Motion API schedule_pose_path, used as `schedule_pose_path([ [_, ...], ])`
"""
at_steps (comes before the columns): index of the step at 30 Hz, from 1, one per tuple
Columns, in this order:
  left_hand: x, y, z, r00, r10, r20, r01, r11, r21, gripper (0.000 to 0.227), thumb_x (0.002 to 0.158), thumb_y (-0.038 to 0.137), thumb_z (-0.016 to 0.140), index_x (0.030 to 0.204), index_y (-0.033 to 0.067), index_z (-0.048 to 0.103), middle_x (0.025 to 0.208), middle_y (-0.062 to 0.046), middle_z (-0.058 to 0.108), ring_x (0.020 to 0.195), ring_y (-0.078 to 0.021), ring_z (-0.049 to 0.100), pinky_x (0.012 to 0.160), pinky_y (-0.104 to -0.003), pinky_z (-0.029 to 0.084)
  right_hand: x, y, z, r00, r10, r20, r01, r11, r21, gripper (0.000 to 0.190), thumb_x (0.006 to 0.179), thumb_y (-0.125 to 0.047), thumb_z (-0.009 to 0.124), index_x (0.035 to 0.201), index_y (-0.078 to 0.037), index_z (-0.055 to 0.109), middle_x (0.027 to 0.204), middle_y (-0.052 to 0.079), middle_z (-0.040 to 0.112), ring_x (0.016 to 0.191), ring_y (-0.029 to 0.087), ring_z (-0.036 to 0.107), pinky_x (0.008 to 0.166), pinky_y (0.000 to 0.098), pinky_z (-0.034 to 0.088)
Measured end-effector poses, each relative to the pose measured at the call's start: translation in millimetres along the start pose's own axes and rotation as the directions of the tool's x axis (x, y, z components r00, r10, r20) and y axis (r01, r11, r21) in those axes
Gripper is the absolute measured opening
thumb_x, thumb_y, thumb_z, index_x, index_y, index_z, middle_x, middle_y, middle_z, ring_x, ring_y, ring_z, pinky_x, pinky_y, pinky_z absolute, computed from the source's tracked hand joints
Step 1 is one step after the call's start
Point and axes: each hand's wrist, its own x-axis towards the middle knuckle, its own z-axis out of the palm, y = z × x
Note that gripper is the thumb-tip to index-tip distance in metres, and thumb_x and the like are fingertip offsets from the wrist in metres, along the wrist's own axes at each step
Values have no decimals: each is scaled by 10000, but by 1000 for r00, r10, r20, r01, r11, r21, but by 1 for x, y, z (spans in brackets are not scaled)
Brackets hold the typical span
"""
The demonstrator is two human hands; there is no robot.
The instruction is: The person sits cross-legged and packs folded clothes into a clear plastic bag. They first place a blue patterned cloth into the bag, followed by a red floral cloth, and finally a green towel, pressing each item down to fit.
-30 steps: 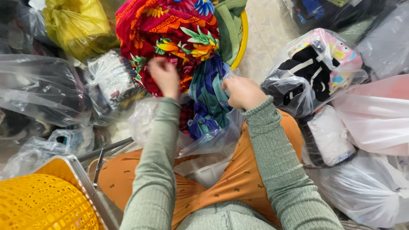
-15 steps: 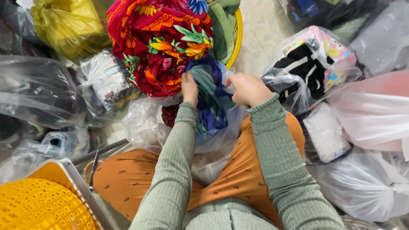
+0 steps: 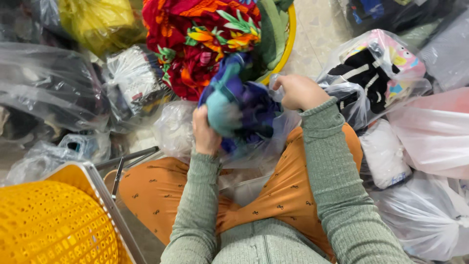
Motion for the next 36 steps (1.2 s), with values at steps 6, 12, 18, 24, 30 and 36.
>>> schedule_pose_path([
  [6, -23, 20, -30, 895, -330, 302, 391, 905, -171, 378, 1082, 295, 473, 1138, -22, 672, 1040, -65, 683, 962, -176, 624, 900, -322, 502, 1, 4, 4, 998, -53, -16, 52, 998, -27, 559, 723, 16, 604, 1243, -159, 712, 1140, 188, 719, 1100, 387, 664, 949, 456, 520],
  [12, -46, -56, 20, 691, -555, 463, 338, 815, 471, 401, 991, 374, 651, 1157, 14, 707, 1253, -179, 632, 1176, -312, 547, 1027, -407, 467, 1, 1, 13, 992, -120, -36, 119, 993, -11, 494, 737, -12, 622, 1205, -136, 715, 1098, 199, 724, 1070, 394, 668, 924, 464, 523],
  [18, -84, -104, 66, 619, -710, 336, 227, 572, 788, 690, 799, 414, 796, 1408, 188, 564, 1628, -226, 261, 1474, -476, 270, 1137, -607, 308, -2, 0, 7, 990, -142, -7, 142, 990, -17, 493, 697, -42, 694, 1182, -130, 725, 1042, 196, 739, 1027, 374, 688, 895, 446, 544],
  [24, -117, -148, 78, 249, -934, 255, 358, 334, 872, 1047, 738, 464, 889, 1553, 238, 270, 1656, -233, 100, 1436, -505, 281, 1134, -523, 367, -10, -8, -4, 998, -41, 50, 39, 999, 36, 486, 673, -67, 742, 1155, -121, 729, 964, 169, 744, 931, 349, 711, 841, 435, 557],
  [30, -151, -162, 84, 315, -918, 240, 263, 327, 908, 876, 820, 342, 732, 1587, 101, 383, 1318, -266, 684, 1213, -421, 670, 1023, -487, 532, -18, -14, -9, 993, 4, 117, -10, 999, 50, 503, 686, -23, 675, 1175, -127, 729, 908, 195, 745, 878, 363, 726, 810, 445, 571],
  [36, -128, -129, 179, 557, -421, 716, 651, 757, -61, 660, 852, 213, 692, 1436, -40, 519, 1396, -347, 590, 1289, -446, 560, 1123, -488, 475, -12, -12, 2, 991, -136, 10, 136, 991, 0, 462, 666, -16, 677, 1111, -113, 755, 936, 212, 728, 930, 397, 685, 817, 459, 547],
])
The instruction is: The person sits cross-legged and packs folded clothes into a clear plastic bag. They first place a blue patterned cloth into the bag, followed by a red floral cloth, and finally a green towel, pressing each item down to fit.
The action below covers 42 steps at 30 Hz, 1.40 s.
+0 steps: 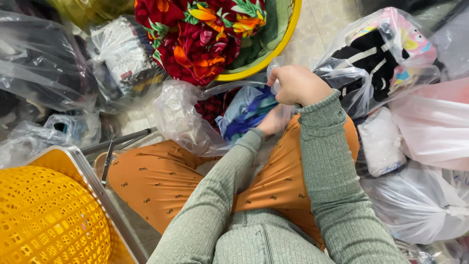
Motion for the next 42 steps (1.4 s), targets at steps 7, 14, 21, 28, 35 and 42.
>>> schedule_pose_path([
  [7, -3, 21, -27, 930, 99, -354, 118, 832, 542, 699, 888, 173, 698, 1495, -25, 413, 1460, -314, 457, 1375, -461, 433, 1108, -476, 381, -4, 11, -4, 997, 65, 37, -65, 998, 17, 468, 678, -25, 665, 1135, -102, 736, 949, 209, 732, 931, 383, 705, 836, 452, 557],
  [14, -113, -49, -124, 768, -595, -237, 478, 284, 831, 661, 898, 362, 665, 1505, 184, 470, 1369, -200, 638, 1229, -374, 637, 1031, -474, 512, 2, 7, -1, 996, 85, 33, -86, 995, 42, 453, 689, -119, 774, 1139, -104, 729, 979, 191, 738, 969, 366, 698, 862, 452, 547],
  [21, -133, -66, -134, 796, -559, -232, 485, 361, 797, 727, 920, 359, 672, 1569, 176, 397, 1359, -230, 632, 1224, -391, 631, 1049, -459, 488, 9, 1, 6, 991, 119, 68, -120, 993, 5, 434, 742, -238, 843, 1140, -103, 735, 1012, 186, 752, 1008, 350, 711, 901, 434, 548],
  [28, -13, 87, -149, 812, 503, -298, 1, 509, 861, 585, 902, 89, 681, 1464, 107, 518, 1452, -170, 571, 1361, -376, 526, 1159, -456, 435, 15, 5, 14, 993, 111, 51, -112, 994, 15, 427, 731, -274, 862, 1100, -96, 742, 1052, 171, 747, 1046, 357, 696, 912, 439, 541],
  [35, 73, 204, -191, 676, 577, -459, 406, 229, 885, 1098, 655, 198, 852, 1581, 290, 268, 1620, -327, 150, 1477, -527, 163, 1141, -655, 240, 11, 12, 12, 988, 145, 45, -148, 987, 57, 435, 737, -278, 853, 1113, -98, 726, 1036, 167, 750, 1032, 358, 700, 897, 445, 544],
  [42, 85, 184, -227, 733, 471, -490, 436, 228, 871, 513, 704, 183, 817, 1181, 167, 630, 1460, -134, 448, 1381, -431, 362, 1108, -699, 284, 11, 13, 5, 984, 169, 61, -171, 984, 46, 460, 747, -277, 851, 1143, -86, 716, 1050, 173, 750, 1021, 349, 713, 898, 434, 554],
])
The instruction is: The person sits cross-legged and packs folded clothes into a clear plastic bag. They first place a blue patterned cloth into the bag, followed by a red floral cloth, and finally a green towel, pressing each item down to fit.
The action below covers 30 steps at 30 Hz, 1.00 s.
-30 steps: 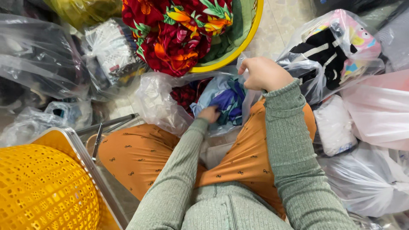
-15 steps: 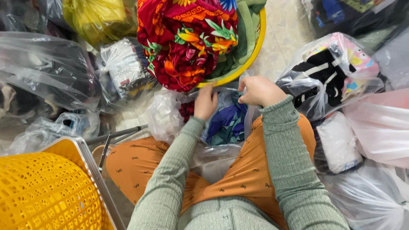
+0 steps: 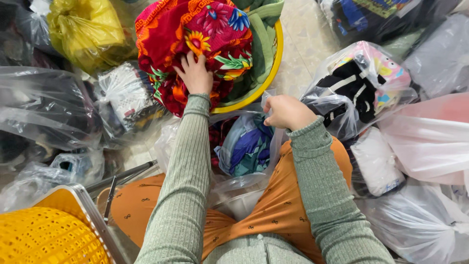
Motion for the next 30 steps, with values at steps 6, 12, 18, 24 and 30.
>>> schedule_pose_path([
  [6, -77, -2, 0, 980, -127, -155, 20, 830, -557, 349, 751, 32, 723, 1067, 43, 576, 1060, -143, 589, 1020, -372, 601, 923, -424, 497, 1, 7, 0, 998, 49, -42, -49, 999, -19, 454, 742, -275, 861, 1136, -89, 732, 1082, 159, 744, 1047, 343, 701, 918, 439, 545],
  [12, -175, 39, -48, 972, -96, -214, -88, 696, -713, 272, 775, -17, 750, 956, 23, 550, 907, -151, 558, 847, -291, 600, 806, -342, 516, 10, 18, 11, 989, 55, -134, -62, 997, -49, 464, 713, -285, 872, 1123, -103, 753, 1093, 161, 747, 1057, 346, 697, 922, 445, 542],
  [18, -256, 82, -90, 998, -42, -43, -5, 654, -757, 259, 719, 57, 780, 862, 27, 566, 759, -147, 573, 682, -303, 628, 677, -348, 526, 18, 17, 9, 996, 3, -94, -11, 997, -80, 492, 705, -310, 881, 1134, -101, 761, 1046, 161, 763, 1030, 336, 713, 926, 428, 546],
  [24, -275, 66, -61, 843, 58, 535, 295, 781, -551, 362, 814, 261, 773, 1047, 78, 565, 874, -175, 692, 834, -377, 700, 743, -454, 526, 15, 9, 8, 996, 30, -89, -36, 997, -64, 474, 708, -304, 871, 1122, -106, 753, 1048, 157, 757, 1022, 333, 715, 908, 432, 550],
  [30, -262, 42, -20, 911, 24, 412, 238, 786, -571, 247, 896, 233, 714, 1110, 115, 678, 1055, -110, 741, 986, -334, 736, 862, -439, 568, 10, 10, 7, 997, 6, -72, -12, 996, -92, 492, 695, -321, 889, 1124, -119, 757, 1065, 165, 751, 1043, 348, 706, 923, 426, 546],
])
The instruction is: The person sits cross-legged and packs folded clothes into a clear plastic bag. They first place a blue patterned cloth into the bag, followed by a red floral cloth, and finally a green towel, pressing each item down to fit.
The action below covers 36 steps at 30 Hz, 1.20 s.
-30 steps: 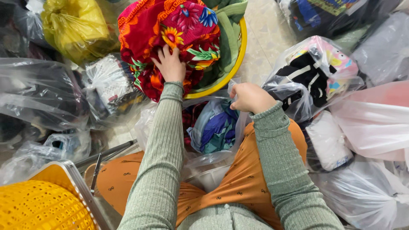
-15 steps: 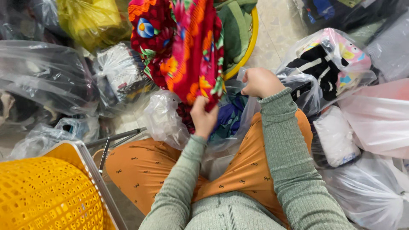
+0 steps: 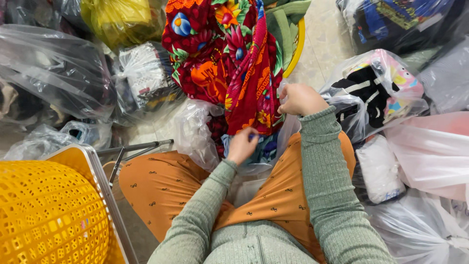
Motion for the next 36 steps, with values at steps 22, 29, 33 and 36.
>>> schedule_pose_path([
  [22, 97, 9, -30, 961, -176, -212, 164, 984, -74, 324, 872, 336, 628, 994, 36, 640, 829, -207, 695, 826, -407, 691, 761, -462, 529, 11, 8, 5, 1000, -23, 0, 23, 999, 38, 454, 707, -303, 858, 1092, -90, 746, 1044, 157, 757, 1025, 342, 709, 909, 430, 548],
  [29, 4, 30, -59, 976, -1, -219, 18, 997, 77, 267, 854, 305, 605, 970, 69, 649, 895, -176, 686, 842, -417, 668, 728, -502, 515, 9, 3, 2, 999, 14, 41, -15, 999, 35, 462, 730, -299, 850, 1142, -115, 747, 1073, 162, 749, 1051, 340, 702, 928, 426, 545],
  [33, -39, 23, -49, 989, -46, -137, 65, 988, 139, 263, 866, 308, 620, 962, 68, 667, 945, -171, 705, 898, -402, 685, 771, -503, 528, 9, 3, -1, 999, 13, 40, -13, 1000, 3, 463, 737, -300, 850, 1146, -106, 750, 1098, 156, 753, 1071, 332, 703, 945, 418, 546],
  [36, -63, 2, -35, 998, -39, -59, 49, 980, 190, 309, 847, 310, 634, 1048, 83, 693, 1003, -162, 712, 920, -401, 689, 778, -513, 539, 10, 4, 0, 999, -4, 36, 4, 1000, 2, 487, 726, -301, 863, 1153, -98, 745, 1130, 154, 744, 1093, 331, 689, 951, 419, 538],
])
